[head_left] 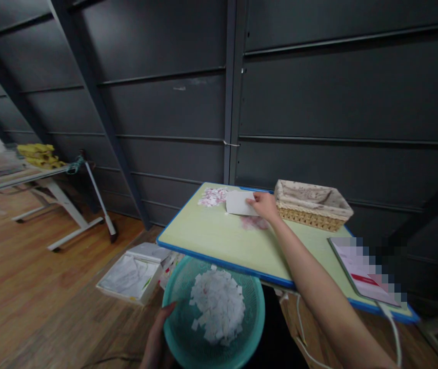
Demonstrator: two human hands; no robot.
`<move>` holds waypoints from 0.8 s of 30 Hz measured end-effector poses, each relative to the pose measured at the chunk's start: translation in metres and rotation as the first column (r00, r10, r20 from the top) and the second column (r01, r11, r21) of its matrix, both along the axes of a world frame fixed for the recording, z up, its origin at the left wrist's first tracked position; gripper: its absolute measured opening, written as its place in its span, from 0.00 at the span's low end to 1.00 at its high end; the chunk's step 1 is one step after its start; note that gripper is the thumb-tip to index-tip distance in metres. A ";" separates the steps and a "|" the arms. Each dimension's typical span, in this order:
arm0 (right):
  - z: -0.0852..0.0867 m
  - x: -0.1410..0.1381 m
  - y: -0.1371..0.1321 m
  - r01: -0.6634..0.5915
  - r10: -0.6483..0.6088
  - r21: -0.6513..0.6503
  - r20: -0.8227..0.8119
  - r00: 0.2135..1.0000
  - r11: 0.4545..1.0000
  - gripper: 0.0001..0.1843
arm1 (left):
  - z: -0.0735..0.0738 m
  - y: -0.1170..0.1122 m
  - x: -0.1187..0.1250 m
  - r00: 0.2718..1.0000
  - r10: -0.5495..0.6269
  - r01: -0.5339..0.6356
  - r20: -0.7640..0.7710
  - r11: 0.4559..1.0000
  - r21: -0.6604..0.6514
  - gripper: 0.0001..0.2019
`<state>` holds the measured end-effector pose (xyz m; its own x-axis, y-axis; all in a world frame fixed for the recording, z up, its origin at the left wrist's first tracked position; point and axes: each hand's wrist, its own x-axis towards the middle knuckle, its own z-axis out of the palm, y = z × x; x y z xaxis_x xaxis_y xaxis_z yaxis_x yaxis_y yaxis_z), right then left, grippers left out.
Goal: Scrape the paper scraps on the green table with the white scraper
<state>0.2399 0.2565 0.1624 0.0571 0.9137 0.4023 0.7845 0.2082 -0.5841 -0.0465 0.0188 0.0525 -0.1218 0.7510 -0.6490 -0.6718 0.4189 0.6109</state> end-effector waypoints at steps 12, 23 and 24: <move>-0.002 0.001 0.003 0.042 -0.043 0.021 0.004 0.999 0.999 0.14 | 0.010 -0.003 0.008 0.998 0.033 -0.033 -0.056 0.999 0.009 0.11; 0.002 -0.009 -0.003 -0.073 0.073 -0.025 -0.025 0.997 0.997 0.13 | 0.024 -0.004 0.013 1.000 0.023 -0.023 0.014 0.999 -0.038 0.21; 0.002 -0.009 -0.004 -0.095 0.094 -0.030 -0.044 0.995 0.995 0.13 | 0.024 -0.004 0.013 0.999 0.033 -0.032 0.009 0.999 -0.044 0.22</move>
